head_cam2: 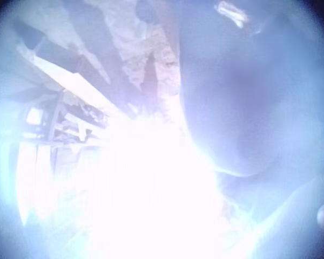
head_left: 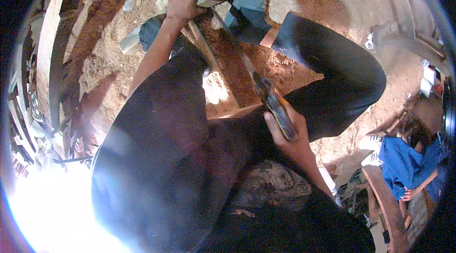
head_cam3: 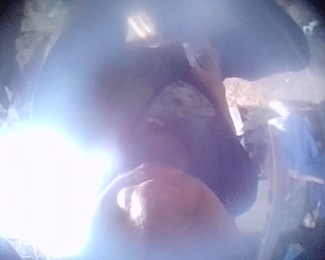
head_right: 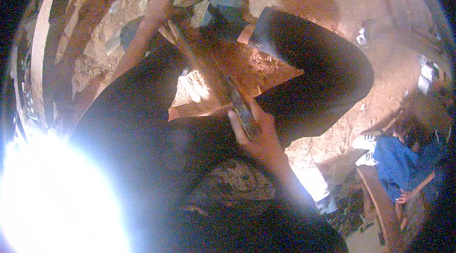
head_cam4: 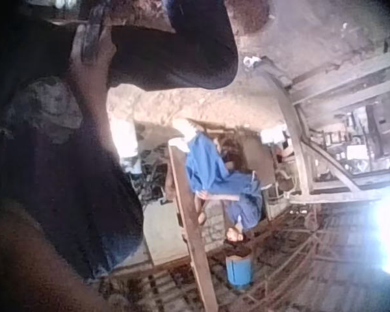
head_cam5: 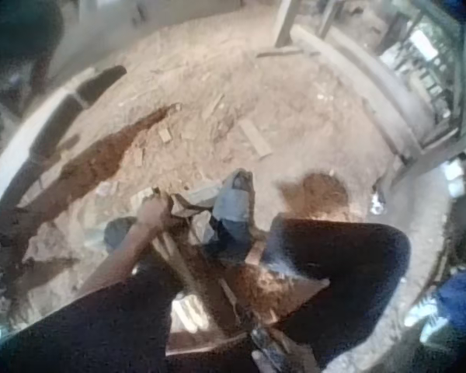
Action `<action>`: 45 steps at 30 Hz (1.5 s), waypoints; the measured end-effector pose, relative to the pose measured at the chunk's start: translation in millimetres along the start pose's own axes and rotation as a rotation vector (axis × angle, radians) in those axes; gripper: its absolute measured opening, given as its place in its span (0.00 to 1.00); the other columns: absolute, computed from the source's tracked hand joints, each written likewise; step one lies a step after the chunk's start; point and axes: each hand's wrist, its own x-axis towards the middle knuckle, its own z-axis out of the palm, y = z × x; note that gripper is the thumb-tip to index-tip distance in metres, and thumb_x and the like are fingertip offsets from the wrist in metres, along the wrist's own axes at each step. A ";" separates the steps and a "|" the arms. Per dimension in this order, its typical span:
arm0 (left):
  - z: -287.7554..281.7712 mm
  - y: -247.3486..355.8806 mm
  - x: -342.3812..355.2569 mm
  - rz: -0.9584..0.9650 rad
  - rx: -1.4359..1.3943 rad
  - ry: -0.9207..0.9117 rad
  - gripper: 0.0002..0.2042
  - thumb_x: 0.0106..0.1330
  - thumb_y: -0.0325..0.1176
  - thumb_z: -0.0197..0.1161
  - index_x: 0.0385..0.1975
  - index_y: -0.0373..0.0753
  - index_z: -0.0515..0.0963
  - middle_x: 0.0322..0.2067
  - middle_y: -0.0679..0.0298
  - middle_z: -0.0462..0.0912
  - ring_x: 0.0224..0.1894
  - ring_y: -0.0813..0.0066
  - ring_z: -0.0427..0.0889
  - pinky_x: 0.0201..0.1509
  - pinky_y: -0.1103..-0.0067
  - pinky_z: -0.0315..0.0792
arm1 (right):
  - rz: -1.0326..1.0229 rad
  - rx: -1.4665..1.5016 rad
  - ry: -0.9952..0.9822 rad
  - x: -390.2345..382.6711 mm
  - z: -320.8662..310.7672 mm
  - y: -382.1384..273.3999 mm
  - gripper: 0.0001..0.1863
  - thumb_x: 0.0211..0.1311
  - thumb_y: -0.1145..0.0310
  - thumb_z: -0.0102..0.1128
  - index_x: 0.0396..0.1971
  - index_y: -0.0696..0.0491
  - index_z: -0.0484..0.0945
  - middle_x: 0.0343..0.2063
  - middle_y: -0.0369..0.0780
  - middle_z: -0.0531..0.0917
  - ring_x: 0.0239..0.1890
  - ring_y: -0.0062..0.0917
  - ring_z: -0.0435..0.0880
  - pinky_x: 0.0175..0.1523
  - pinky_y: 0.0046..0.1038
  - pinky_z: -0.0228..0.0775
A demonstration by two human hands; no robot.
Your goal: The person sits on the ground and uses a hand saw to cut a piece of wood placed between their legs. They hold the wood steady with one hand and saw back and forth with the other, producing sawdust.
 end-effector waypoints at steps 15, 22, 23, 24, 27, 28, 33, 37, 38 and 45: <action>-3.6 1.4 7.5 0.062 -0.066 -0.002 0.34 0.48 0.61 0.69 0.41 0.34 0.74 0.37 0.51 0.84 0.40 0.53 0.85 0.45 0.63 0.79 | -0.340 0.232 0.084 117.6 56.5 52.3 0.19 0.65 0.69 0.59 0.54 0.60 0.74 0.44 0.43 0.83 0.46 0.23 0.80 0.55 0.27 0.69; 7.4 -1.4 8.3 -0.007 -0.017 0.039 0.30 0.50 0.59 0.68 0.39 0.35 0.78 0.38 0.52 0.84 0.41 0.55 0.85 0.45 0.63 0.79 | -0.363 0.181 0.059 93.9 45.3 49.2 0.17 0.67 0.70 0.57 0.53 0.59 0.74 0.37 0.37 0.82 0.39 0.18 0.79 0.44 0.21 0.70; -0.2 2.8 4.5 -0.017 -0.027 0.038 0.30 0.50 0.59 0.68 0.39 0.35 0.78 0.38 0.52 0.84 0.42 0.55 0.85 0.45 0.63 0.79 | -0.408 0.139 0.061 96.5 41.6 52.0 0.16 0.67 0.69 0.57 0.53 0.59 0.74 0.36 0.35 0.82 0.38 0.17 0.79 0.41 0.19 0.70; -16.1 7.8 3.9 0.036 -0.088 -0.065 0.32 0.50 0.59 0.69 0.40 0.34 0.77 0.38 0.50 0.84 0.42 0.54 0.84 0.45 0.63 0.79 | -0.307 0.184 -0.021 122.5 43.4 55.9 0.17 0.67 0.69 0.57 0.53 0.59 0.74 0.38 0.36 0.83 0.41 0.17 0.79 0.43 0.18 0.70; -25.2 5.9 -1.1 0.083 -0.090 -0.036 0.32 0.51 0.57 0.69 0.41 0.31 0.76 0.38 0.49 0.83 0.42 0.54 0.84 0.46 0.64 0.79 | -0.080 0.251 -0.157 153.7 42.7 15.4 0.19 0.67 0.70 0.57 0.55 0.60 0.72 0.44 0.38 0.82 0.47 0.18 0.79 0.49 0.17 0.70; -7.9 -2.8 1.3 0.037 -0.104 -0.017 0.32 0.51 0.57 0.69 0.42 0.31 0.75 0.38 0.47 0.83 0.43 0.53 0.84 0.46 0.64 0.79 | -0.060 0.313 -0.131 147.8 47.2 13.9 0.18 0.68 0.70 0.56 0.55 0.60 0.72 0.44 0.38 0.82 0.45 0.17 0.79 0.48 0.17 0.70; 6.8 -0.5 3.5 0.043 -0.034 0.012 0.31 0.51 0.53 0.70 0.43 0.32 0.72 0.38 0.48 0.83 0.43 0.54 0.84 0.46 0.62 0.78 | -0.139 0.743 0.040 107.8 60.7 63.5 0.19 0.69 0.62 0.53 0.54 0.57 0.73 0.45 0.41 0.81 0.45 0.28 0.79 0.51 0.28 0.70; -4.9 -4.1 2.2 0.011 -0.110 0.006 0.31 0.49 0.52 0.73 0.42 0.33 0.71 0.39 0.48 0.83 0.43 0.53 0.83 0.48 0.64 0.77 | -0.267 0.225 -0.090 151.4 60.6 29.0 0.18 0.68 0.72 0.56 0.57 0.58 0.72 0.45 0.35 0.81 0.45 0.19 0.79 0.50 0.17 0.70; -6.1 -6.2 -3.4 0.008 -0.125 0.006 0.31 0.48 0.52 0.73 0.42 0.33 0.71 0.38 0.49 0.83 0.43 0.52 0.83 0.48 0.64 0.77 | -0.207 0.204 -0.166 153.0 56.1 12.6 0.22 0.68 0.72 0.56 0.60 0.56 0.69 0.51 0.39 0.79 0.53 0.23 0.78 0.54 0.17 0.70; -7.1 -12.3 -19.6 0.018 -0.114 0.073 0.36 0.47 0.59 0.71 0.44 0.32 0.70 0.38 0.46 0.82 0.41 0.51 0.84 0.48 0.63 0.77 | -0.264 0.383 -0.054 112.1 76.8 48.8 0.25 0.65 0.76 0.54 0.63 0.57 0.65 0.54 0.43 0.76 0.53 0.25 0.77 0.54 0.23 0.71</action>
